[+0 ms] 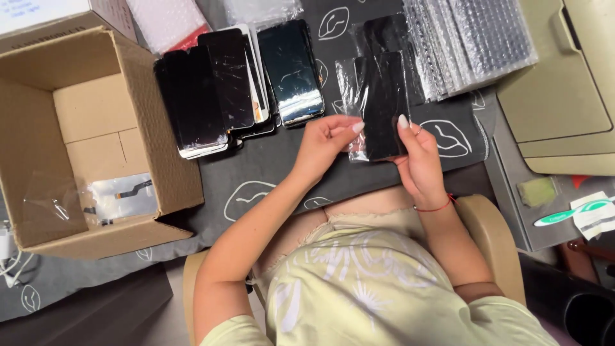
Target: The person is taking individual phone screens and placing them into protective plastic sleeves at a repair desk.
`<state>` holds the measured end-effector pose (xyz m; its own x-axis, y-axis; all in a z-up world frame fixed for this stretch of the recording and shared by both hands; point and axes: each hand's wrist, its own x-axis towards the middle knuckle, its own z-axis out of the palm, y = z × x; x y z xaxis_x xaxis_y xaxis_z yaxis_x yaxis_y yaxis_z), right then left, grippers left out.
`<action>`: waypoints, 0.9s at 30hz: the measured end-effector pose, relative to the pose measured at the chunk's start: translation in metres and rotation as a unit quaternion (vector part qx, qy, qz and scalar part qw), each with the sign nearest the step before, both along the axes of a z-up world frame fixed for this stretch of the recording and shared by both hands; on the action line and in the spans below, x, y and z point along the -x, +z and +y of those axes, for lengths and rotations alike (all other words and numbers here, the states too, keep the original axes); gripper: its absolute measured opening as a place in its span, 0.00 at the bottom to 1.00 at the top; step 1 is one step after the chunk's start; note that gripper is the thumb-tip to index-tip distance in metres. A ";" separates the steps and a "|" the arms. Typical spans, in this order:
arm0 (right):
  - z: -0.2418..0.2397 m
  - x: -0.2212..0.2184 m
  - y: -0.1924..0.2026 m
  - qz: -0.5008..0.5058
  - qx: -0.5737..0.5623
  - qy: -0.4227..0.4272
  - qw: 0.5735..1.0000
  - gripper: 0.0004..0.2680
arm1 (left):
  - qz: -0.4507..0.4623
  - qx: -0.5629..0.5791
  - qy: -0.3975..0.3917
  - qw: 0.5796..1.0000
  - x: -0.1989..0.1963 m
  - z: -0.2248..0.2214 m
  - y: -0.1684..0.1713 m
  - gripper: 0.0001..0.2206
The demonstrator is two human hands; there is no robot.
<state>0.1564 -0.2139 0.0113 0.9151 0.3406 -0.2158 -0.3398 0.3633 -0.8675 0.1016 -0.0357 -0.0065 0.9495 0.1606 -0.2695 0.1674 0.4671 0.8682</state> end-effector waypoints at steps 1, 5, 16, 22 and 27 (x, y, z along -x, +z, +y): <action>0.003 -0.002 0.009 0.013 -0.020 -0.001 1.000 0.10 | 0.006 -0.013 0.012 1.000 -0.009 -0.001 -0.005 0.12; -0.012 -0.018 -0.023 0.027 -0.060 -0.014 0.998 0.10 | -0.019 0.029 0.036 0.999 -0.041 -0.004 -0.015 0.12; -0.011 -0.008 -0.037 -0.094 -0.042 -0.123 0.987 0.07 | -0.033 0.046 0.080 0.995 -0.105 -0.011 -0.031 0.11; -0.012 -0.008 -0.038 -0.114 -0.045 -0.105 0.987 0.07 | -0.021 0.043 0.076 0.996 -0.111 -0.019 -0.031 0.11; -0.011 -0.008 -0.041 -0.127 -0.046 -0.103 0.985 0.07 | 0.002 -0.001 0.084 0.996 -0.113 -0.024 -0.031 0.12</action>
<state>0.1645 -0.2252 -0.0302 0.9874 0.1495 0.0526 -0.0263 0.4821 -0.8757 0.2150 -0.0594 -0.0373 0.9078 0.3185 -0.2728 0.0903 0.4869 0.8688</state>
